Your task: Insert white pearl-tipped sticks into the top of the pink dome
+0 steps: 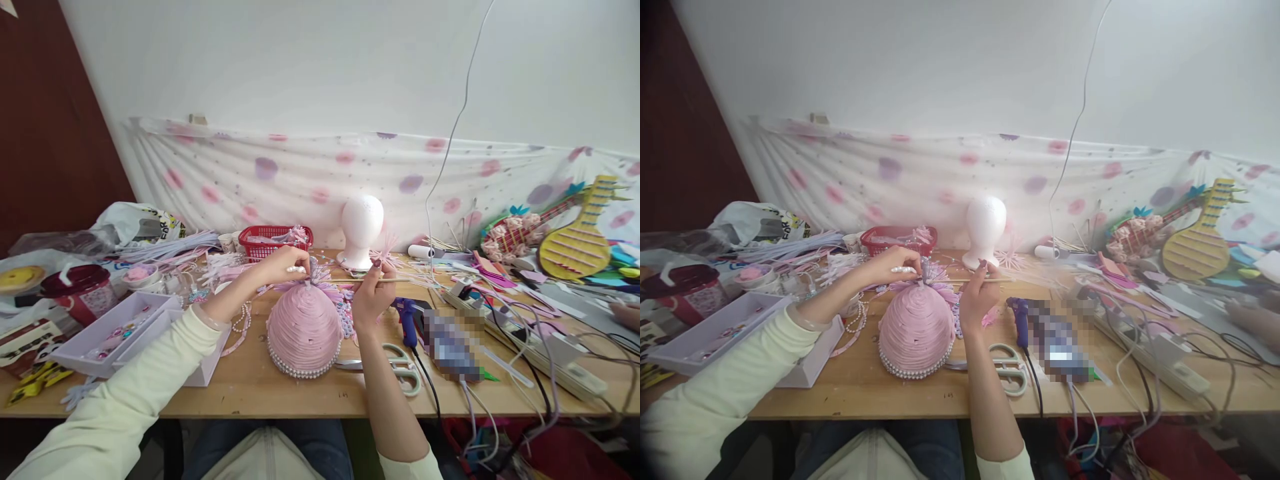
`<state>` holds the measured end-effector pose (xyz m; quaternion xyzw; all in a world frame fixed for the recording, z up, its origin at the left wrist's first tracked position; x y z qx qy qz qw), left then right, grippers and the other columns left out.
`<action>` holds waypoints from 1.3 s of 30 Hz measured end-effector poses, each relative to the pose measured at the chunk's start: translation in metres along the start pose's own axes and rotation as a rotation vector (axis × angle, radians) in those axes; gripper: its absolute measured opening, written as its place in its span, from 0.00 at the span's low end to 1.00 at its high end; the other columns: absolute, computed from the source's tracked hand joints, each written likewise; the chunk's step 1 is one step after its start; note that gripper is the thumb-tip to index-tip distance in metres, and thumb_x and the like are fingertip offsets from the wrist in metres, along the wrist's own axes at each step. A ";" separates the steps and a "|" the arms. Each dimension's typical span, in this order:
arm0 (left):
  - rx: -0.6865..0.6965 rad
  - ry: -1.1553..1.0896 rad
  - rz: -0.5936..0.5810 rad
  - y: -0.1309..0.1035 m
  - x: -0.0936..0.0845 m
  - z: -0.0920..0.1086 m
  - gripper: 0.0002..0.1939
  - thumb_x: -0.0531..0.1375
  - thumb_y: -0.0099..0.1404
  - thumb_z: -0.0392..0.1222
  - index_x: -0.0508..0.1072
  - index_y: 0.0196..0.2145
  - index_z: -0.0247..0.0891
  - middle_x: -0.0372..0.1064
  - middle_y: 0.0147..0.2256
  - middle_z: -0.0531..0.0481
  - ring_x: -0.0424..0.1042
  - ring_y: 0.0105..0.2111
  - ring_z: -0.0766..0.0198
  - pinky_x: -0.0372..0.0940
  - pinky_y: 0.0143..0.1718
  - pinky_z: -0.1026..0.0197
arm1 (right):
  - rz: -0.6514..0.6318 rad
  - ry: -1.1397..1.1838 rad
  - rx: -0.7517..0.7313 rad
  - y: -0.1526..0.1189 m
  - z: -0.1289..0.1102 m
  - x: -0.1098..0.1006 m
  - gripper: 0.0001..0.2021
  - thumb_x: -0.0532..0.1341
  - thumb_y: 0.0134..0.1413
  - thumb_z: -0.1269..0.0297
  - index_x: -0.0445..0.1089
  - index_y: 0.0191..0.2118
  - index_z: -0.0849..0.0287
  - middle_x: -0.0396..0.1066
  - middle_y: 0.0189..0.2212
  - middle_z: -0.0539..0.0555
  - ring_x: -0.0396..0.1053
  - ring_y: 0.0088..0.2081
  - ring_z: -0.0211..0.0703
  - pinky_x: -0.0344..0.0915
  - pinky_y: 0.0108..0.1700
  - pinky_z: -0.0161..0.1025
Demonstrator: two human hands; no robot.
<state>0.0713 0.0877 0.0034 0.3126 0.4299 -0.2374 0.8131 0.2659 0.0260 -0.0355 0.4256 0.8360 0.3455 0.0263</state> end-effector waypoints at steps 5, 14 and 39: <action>0.002 0.039 -0.008 0.005 0.003 -0.003 0.03 0.60 0.52 0.30 0.73 0.28 0.33 0.77 0.30 0.48 0.74 0.32 0.62 0.62 0.33 0.65 | -0.110 -0.020 -0.030 -0.006 0.004 0.012 0.17 0.52 0.63 0.52 0.67 0.40 0.62 0.60 0.13 0.43 0.63 0.15 0.38 0.58 0.22 0.34; -0.004 -0.042 0.012 0.006 0.007 -0.011 0.02 0.61 0.53 0.31 0.71 0.27 0.34 0.77 0.30 0.48 0.75 0.31 0.62 0.63 0.32 0.66 | -0.092 -0.014 -0.130 -0.011 0.005 0.010 0.16 0.50 0.64 0.55 0.66 0.46 0.61 0.64 0.20 0.47 0.63 0.18 0.36 0.60 0.25 0.35; -0.009 0.096 0.029 0.005 0.009 -0.007 0.04 0.61 0.51 0.30 0.70 0.26 0.35 0.73 0.27 0.50 0.72 0.29 0.62 0.58 0.30 0.65 | -0.184 -0.033 -0.219 -0.015 0.005 0.017 0.17 0.50 0.63 0.59 0.67 0.50 0.63 0.69 0.25 0.52 0.67 0.22 0.38 0.63 0.25 0.35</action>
Point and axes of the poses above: each hand's wrist, its own y-axis towards the middle knuckle, its own x-axis out of the palm, z = x × y, the point moved 10 cm from there along y, towards the middle knuckle
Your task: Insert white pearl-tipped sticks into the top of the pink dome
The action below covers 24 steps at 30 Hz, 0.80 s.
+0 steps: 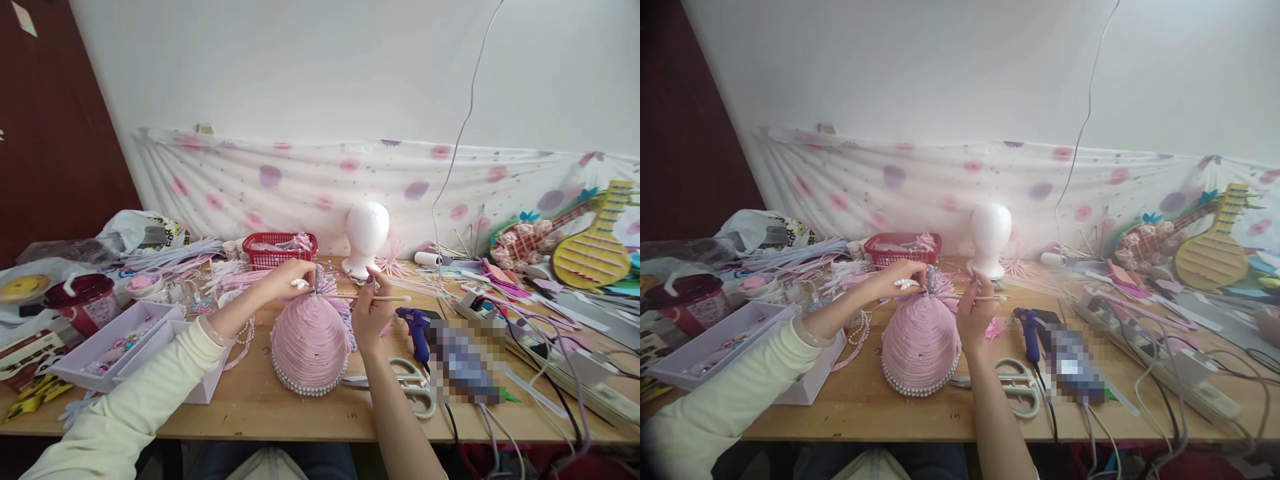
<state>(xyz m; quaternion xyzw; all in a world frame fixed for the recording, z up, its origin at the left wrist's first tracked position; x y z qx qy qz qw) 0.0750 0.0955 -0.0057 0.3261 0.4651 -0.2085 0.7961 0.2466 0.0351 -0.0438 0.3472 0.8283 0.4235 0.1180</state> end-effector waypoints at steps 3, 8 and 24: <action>0.000 0.000 0.015 0.001 0.001 -0.002 0.03 0.61 0.51 0.30 0.70 0.25 0.35 0.73 0.26 0.51 0.72 0.28 0.62 0.59 0.29 0.65 | -0.001 0.005 -0.004 0.000 0.000 0.000 0.16 0.50 0.63 0.60 0.67 0.50 0.62 0.70 0.27 0.53 0.69 0.25 0.39 0.64 0.26 0.35; 0.042 -0.007 0.006 0.000 0.001 0.005 0.04 0.61 0.51 0.29 0.70 0.26 0.35 0.73 0.26 0.51 0.71 0.28 0.64 0.58 0.30 0.66 | -0.013 0.016 -0.001 0.001 -0.002 0.001 0.16 0.50 0.62 0.60 0.67 0.49 0.61 0.71 0.29 0.55 0.71 0.29 0.41 0.65 0.27 0.36; 0.051 -0.090 -0.013 -0.004 0.003 0.009 0.02 0.59 0.54 0.30 0.69 0.26 0.34 0.72 0.27 0.50 0.70 0.27 0.65 0.58 0.29 0.66 | -0.043 0.037 0.017 0.002 -0.005 0.004 0.15 0.50 0.62 0.62 0.67 0.49 0.60 0.70 0.28 0.52 0.69 0.26 0.39 0.64 0.27 0.36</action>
Point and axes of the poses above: each hand's wrist, its own y-axis towards the middle knuckle, its own x-axis out of the palm, z = x × y, the point moved 10 cm from there along y, towards the middle knuckle
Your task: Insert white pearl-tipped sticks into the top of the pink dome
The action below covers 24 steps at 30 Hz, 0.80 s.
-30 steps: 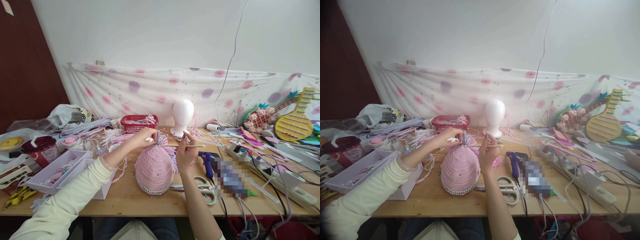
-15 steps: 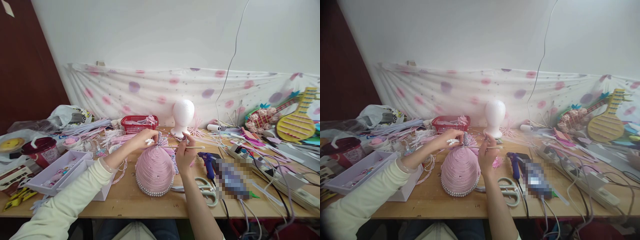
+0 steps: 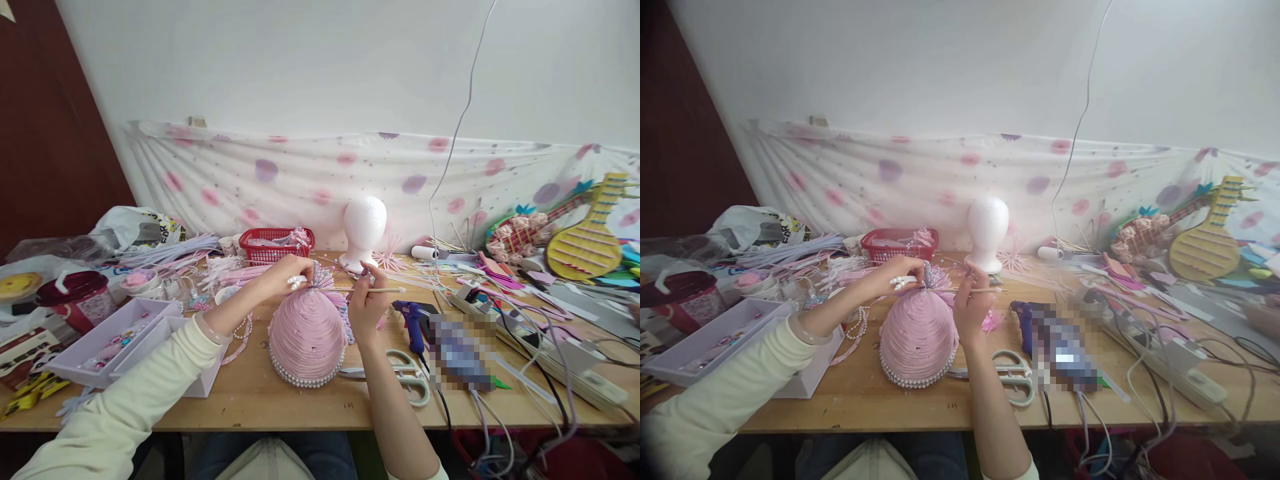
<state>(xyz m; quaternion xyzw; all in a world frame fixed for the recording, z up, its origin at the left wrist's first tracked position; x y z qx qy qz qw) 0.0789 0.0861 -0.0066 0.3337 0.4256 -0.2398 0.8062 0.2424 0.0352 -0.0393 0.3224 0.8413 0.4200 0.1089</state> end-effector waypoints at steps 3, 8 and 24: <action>0.008 0.004 -0.003 0.001 0.002 -0.005 0.03 0.59 0.52 0.30 0.69 0.27 0.34 0.73 0.28 0.50 0.71 0.29 0.64 0.59 0.31 0.66 | 0.001 0.017 -0.006 0.000 -0.003 0.000 0.15 0.50 0.62 0.62 0.67 0.48 0.61 0.69 0.26 0.51 0.67 0.23 0.37 0.63 0.26 0.35; 0.039 -0.020 -0.021 0.003 0.005 -0.005 0.05 0.58 0.51 0.28 0.69 0.26 0.35 0.72 0.27 0.52 0.71 0.29 0.65 0.60 0.31 0.66 | -0.001 0.017 -0.008 0.000 -0.003 0.001 0.14 0.50 0.63 0.62 0.67 0.47 0.61 0.67 0.23 0.48 0.60 0.18 0.33 0.59 0.22 0.33; -0.004 -0.078 -0.042 0.006 -0.001 0.006 0.04 0.59 0.57 0.32 0.73 0.30 0.33 0.75 0.30 0.48 0.73 0.31 0.63 0.63 0.34 0.65 | -0.007 -0.014 -0.014 -0.001 -0.001 0.001 0.15 0.49 0.62 0.62 0.67 0.48 0.61 0.68 0.26 0.51 0.67 0.24 0.38 0.63 0.27 0.36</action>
Point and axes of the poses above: each hand's wrist, its own y-axis towards the middle knuckle, its own x-axis out of the palm, z = x × y, the point moved 10 cm from there along y, towards the middle knuckle
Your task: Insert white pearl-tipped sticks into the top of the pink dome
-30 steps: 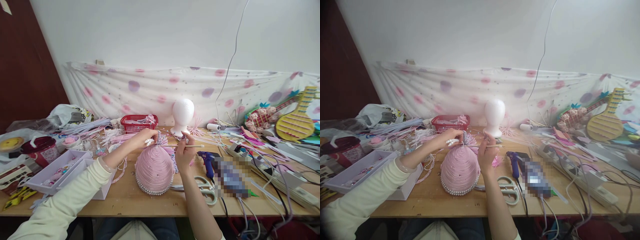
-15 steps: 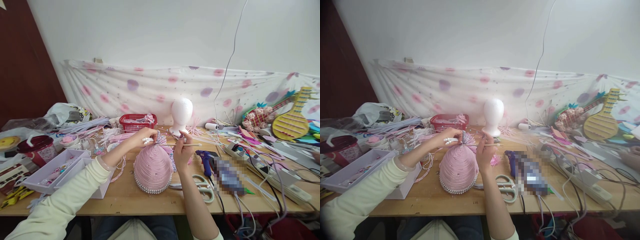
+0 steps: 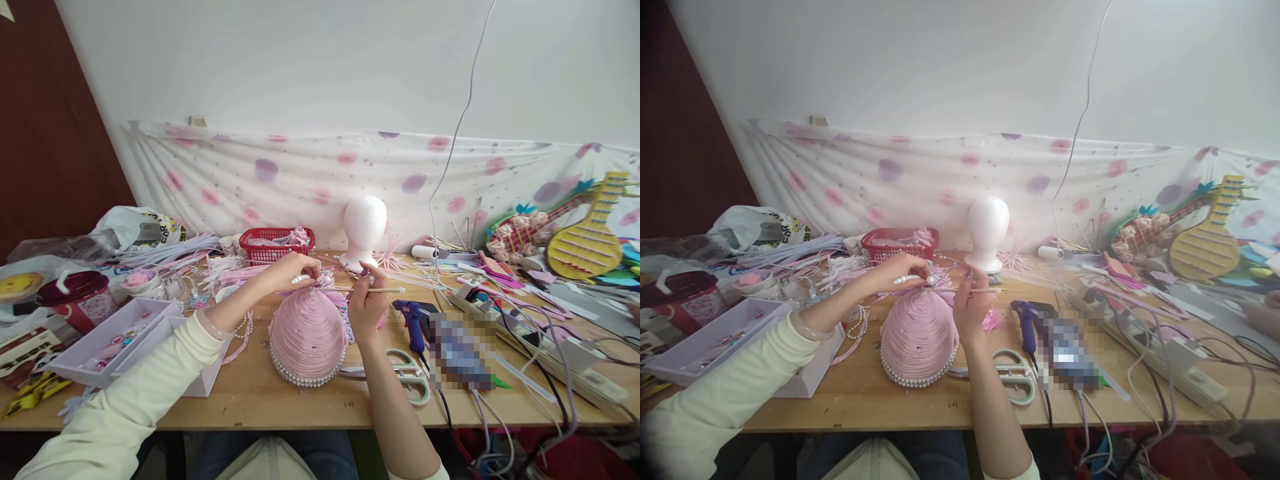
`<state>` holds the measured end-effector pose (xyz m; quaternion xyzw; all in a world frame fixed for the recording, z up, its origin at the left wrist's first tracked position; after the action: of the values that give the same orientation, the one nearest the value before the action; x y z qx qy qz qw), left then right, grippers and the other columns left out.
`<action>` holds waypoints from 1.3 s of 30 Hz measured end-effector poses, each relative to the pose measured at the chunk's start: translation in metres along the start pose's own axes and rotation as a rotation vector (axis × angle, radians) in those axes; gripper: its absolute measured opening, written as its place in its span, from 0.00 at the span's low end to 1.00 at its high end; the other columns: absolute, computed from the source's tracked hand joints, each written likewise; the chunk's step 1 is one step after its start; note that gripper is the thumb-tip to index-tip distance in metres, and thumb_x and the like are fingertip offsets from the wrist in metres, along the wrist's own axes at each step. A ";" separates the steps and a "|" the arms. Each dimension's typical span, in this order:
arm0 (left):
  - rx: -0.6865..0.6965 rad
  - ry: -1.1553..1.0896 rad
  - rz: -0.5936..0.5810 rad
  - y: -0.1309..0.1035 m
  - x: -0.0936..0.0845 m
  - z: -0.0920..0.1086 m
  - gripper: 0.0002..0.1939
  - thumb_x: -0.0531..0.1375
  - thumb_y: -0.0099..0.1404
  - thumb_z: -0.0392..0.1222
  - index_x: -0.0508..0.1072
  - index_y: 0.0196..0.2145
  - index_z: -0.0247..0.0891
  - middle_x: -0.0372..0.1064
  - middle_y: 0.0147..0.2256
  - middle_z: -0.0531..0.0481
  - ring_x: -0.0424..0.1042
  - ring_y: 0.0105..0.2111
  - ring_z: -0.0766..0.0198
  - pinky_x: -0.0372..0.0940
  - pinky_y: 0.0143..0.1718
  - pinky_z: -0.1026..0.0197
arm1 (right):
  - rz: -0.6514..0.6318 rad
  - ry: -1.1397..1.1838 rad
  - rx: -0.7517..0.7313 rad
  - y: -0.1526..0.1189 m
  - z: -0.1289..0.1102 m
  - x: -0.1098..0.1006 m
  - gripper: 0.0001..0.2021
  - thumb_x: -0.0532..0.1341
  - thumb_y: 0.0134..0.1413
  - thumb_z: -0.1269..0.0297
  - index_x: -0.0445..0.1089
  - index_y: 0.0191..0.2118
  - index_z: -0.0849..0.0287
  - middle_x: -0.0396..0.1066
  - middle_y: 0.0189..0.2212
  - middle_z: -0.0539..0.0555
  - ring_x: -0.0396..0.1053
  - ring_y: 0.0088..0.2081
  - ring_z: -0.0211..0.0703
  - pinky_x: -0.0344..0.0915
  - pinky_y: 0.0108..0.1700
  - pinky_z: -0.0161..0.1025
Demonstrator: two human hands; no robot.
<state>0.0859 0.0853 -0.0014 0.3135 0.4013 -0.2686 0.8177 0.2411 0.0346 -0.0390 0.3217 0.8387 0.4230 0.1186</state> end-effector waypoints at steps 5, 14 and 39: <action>0.024 -0.007 0.014 0.000 0.001 0.003 0.05 0.59 0.57 0.32 0.75 0.31 0.33 0.76 0.31 0.47 0.74 0.33 0.63 0.64 0.36 0.65 | 0.010 0.006 -0.013 0.001 -0.002 0.000 0.14 0.49 0.63 0.62 0.67 0.47 0.61 0.67 0.25 0.50 0.64 0.21 0.35 0.61 0.24 0.34; 0.050 0.045 0.026 -0.001 0.001 0.006 0.07 0.58 0.57 0.32 0.76 0.32 0.32 0.76 0.31 0.49 0.73 0.33 0.62 0.61 0.35 0.65 | -0.015 0.005 0.016 0.000 0.004 0.002 0.14 0.50 0.63 0.61 0.66 0.48 0.60 0.67 0.23 0.48 0.62 0.19 0.35 0.59 0.24 0.34; 0.100 0.037 -0.048 -0.003 0.002 0.004 0.08 0.56 0.53 0.30 0.73 0.30 0.32 0.74 0.30 0.50 0.71 0.30 0.65 0.59 0.32 0.66 | 0.032 -0.004 0.042 0.003 0.002 -0.004 0.16 0.50 0.62 0.58 0.67 0.47 0.61 0.67 0.24 0.51 0.65 0.22 0.38 0.60 0.26 0.36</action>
<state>0.0867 0.0799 -0.0023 0.3492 0.4099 -0.3022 0.7866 0.2459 0.0347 -0.0385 0.3385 0.8418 0.4066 0.1067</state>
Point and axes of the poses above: each hand's wrist, its own y-axis towards the middle knuckle, its own x-axis out of the palm, z = x × y, the point moved 10 cm from there along y, towards the middle knuckle
